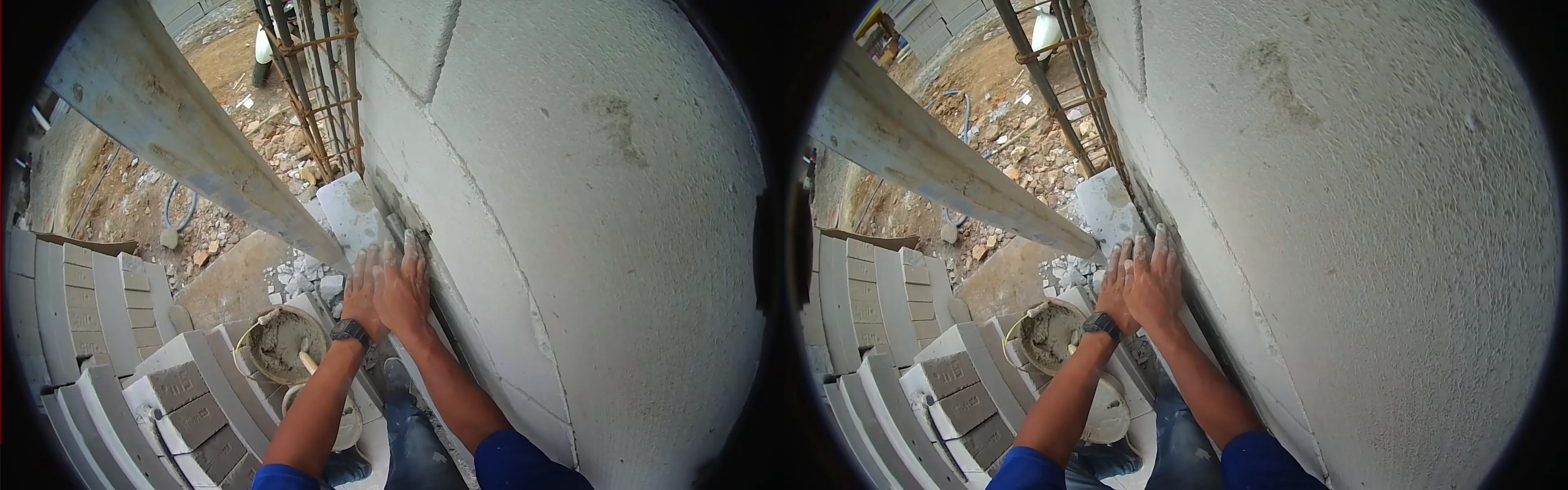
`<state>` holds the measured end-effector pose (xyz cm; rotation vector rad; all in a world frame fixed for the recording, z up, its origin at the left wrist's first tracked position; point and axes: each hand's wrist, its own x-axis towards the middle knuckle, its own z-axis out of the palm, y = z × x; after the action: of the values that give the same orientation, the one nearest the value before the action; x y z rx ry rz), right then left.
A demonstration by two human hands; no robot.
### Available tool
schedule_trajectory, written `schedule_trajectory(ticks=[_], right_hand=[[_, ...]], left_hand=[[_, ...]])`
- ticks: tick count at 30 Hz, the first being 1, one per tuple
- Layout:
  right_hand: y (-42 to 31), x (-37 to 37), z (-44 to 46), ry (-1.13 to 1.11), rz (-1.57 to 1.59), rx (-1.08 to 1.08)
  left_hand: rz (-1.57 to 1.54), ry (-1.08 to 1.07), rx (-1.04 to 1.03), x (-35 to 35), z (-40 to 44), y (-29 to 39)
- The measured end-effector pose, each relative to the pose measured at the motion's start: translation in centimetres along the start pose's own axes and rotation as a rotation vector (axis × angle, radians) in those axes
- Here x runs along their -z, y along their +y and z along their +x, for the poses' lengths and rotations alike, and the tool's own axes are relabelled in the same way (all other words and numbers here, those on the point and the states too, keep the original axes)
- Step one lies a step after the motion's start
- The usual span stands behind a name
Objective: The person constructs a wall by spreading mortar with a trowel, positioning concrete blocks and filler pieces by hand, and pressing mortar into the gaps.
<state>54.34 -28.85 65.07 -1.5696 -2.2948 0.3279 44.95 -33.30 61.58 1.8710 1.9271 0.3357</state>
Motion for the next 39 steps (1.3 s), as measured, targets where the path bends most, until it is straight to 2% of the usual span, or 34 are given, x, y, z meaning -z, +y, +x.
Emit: schedule_trajectory(ticks=[7, 12, 19, 24, 29, 33, 37, 39], right_hand=[[1.8, 0.7, -7.3, 0.147, 0.409, 0.020], [1.7, 3.2, -13.2, 0.113, 0.469, -0.017], [0.5, 3.7, -15.6, 0.053, 0.635, 0.001], [-0.5, 3.3, -16.9, 0.021, 0.689, 0.023], [-1.5, 1.5, -19.7, -0.134, 0.770, 0.016], [-2.0, -4.3, -22.9, -0.392, 0.721, -0.144], [-4.4, -12.0, -22.7, -0.557, 0.526, -0.143], [-6.5, -16.5, -21.9, -0.602, 0.465, -0.078]], left_hand=[[0.019, 0.003, -0.016, 0.6, -0.1, 0.3], [-0.003, 0.056, -0.018, 0.6, 0.0, 0.8], [-0.020, 0.060, -0.016, 0.6, -0.1, 0.9], [-0.103, 0.112, -0.127, 0.1, 0.2, -0.2], [-0.182, 0.136, -0.194, 2.8, -4.8, -2.7], [-0.224, 0.137, 0.055, 2.7, -15.5, -6.8], [-0.220, 0.141, 0.500, -0.7, -28.1, -12.7], [-0.223, 0.129, 0.632, -2.2, -33.3, -13.9]])
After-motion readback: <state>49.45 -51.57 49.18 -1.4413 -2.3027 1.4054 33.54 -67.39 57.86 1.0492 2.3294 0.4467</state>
